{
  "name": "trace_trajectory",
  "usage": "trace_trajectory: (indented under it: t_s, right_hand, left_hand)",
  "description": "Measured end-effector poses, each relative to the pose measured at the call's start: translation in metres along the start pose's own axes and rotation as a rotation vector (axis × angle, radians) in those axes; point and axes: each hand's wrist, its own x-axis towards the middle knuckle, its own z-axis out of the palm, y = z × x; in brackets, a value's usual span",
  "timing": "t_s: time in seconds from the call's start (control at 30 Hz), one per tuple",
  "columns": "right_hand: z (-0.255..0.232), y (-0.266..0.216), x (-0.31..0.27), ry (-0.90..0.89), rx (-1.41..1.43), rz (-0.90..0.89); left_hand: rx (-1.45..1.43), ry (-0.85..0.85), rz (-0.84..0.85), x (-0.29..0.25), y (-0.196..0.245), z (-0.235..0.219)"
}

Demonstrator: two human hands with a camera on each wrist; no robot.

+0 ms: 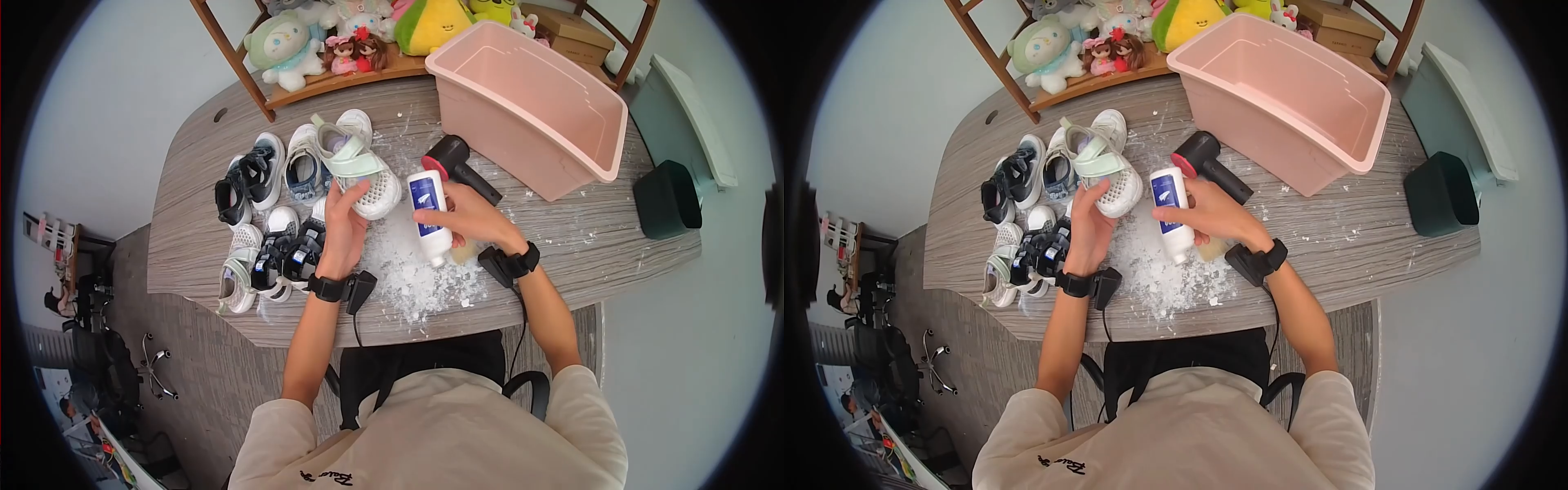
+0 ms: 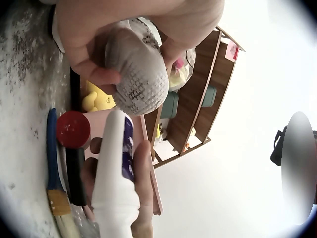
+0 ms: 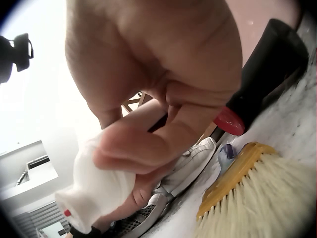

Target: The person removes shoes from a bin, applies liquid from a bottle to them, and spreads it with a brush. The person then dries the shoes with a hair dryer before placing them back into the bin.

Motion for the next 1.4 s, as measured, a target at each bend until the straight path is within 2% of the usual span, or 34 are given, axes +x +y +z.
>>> trace_trajectory:
  t_s: [0.17, 0.23, 0.3, 0.37, 0.4, 0.47, 0.5, 0.57, 0.6, 0.67, 0.7, 0.77, 0.8, 0.87, 0.93, 1.0, 1.1, 1.17, 1.2, 1.27, 1.3, 1.33, 1.37, 1.4]
  right_hand:
    - [0.003, 0.009, 0.001, -0.041, -0.037, -0.043]
    - [0.002, 0.012, 0.003, -0.069, -0.092, 0.035]
    - [0.001, 0.013, 0.002, -0.018, -0.047, 0.000]
    - [-0.005, 0.015, 0.003, 0.154, -0.071, -0.077]
    - [-0.011, 0.015, 0.004, 0.148, -0.078, -0.080]
    - [-0.021, 0.013, 0.004, 0.438, -0.250, -0.206]
    - [-0.025, 0.015, 0.004, 0.430, -0.252, -0.204]
    - [-0.032, 0.017, 0.004, 0.651, -0.473, -0.275]
    - [-0.034, 0.021, 0.003, 0.651, -0.474, -0.277]
    - [-0.033, 0.032, 0.003, 0.663, -0.778, -0.288]
    - [-0.032, 0.036, 0.003, 0.669, -0.777, -0.291]
    - [-0.028, 0.039, 0.003, 0.586, -0.910, -0.165]
    - [-0.028, 0.038, 0.003, 0.587, -0.909, -0.167]
    - [-0.029, 0.034, 0.004, 0.495, -0.841, -0.021]
    - [-0.029, 0.037, 0.006, 0.507, -0.799, -0.036]
    - [-0.028, 0.039, 0.008, 0.514, -0.751, -0.048]
    - [-0.031, 0.030, 0.009, 0.458, -0.612, 0.007]
    - [-0.029, 0.014, 0.005, 0.352, -0.130, 0.041]
    - [-0.029, 0.009, 0.002, 0.353, -0.129, 0.041]
    - [-0.026, 0.002, -0.004, 0.183, 0.497, -0.086]
    - [-0.024, 0.002, -0.005, 0.185, 0.497, -0.086]
    - [-0.023, 0.002, -0.005, 0.103, 0.633, -0.146]
    - [-0.022, 0.002, -0.004, 0.018, 0.767, -0.204]
    - [-0.022, 0.003, -0.004, 0.017, 0.766, -0.202]
  left_hand:
    - [0.059, -0.056, 0.091, 0.004, 0.001, -0.004]
    - [0.051, -0.061, 0.075, 0.004, 0.000, -0.003]
    - [0.040, -0.062, 0.068, 0.002, 0.002, -0.003]
    - [-0.079, -0.089, 0.054, 0.001, 0.003, 0.001]
    - [-0.084, -0.060, 0.053, 0.001, 0.002, 0.003]
    - [-0.105, -0.077, 0.057, 0.002, 0.002, 0.002]
    - [-0.119, -0.099, 0.054, 0.002, 0.002, 0.001]
    - [-0.113, -0.086, 0.052, 0.002, 0.000, 0.001]
    - [-0.104, -0.083, 0.049, 0.003, -0.001, 0.002]
    - [-0.138, -0.079, 0.033, 0.003, -0.003, 0.003]
    - [-0.170, -0.072, 0.018, 0.003, -0.003, 0.003]
    - [-0.148, -0.105, 0.007, 0.001, -0.001, 0.004]
    - [-0.130, -0.135, -0.004, 0.001, -0.001, 0.004]
    - [-0.120, -0.143, -0.005, 0.001, 0.000, 0.003]
    - [-0.110, -0.147, -0.010, 0.001, 0.000, 0.005]
    - [-0.149, -0.062, 0.000, -0.001, 0.001, 0.011]
    - [-0.132, -0.128, 0.000, -0.001, 0.001, 0.008]
    - [-0.157, -0.173, -0.018, 0.001, -0.001, 0.002]
    - [-0.181, -0.214, -0.035, 0.001, -0.002, -0.001]
    - [-0.194, -0.212, -0.056, -0.001, -0.003, -0.002]
    - [-0.208, -0.213, -0.076, -0.002, -0.003, -0.002]
    - [-0.210, -0.214, -0.075, -0.002, -0.004, -0.002]
    - [-0.170, -0.265, -0.102, -0.002, -0.004, -0.002]
    - [-0.130, -0.313, -0.131, -0.002, -0.005, -0.003]
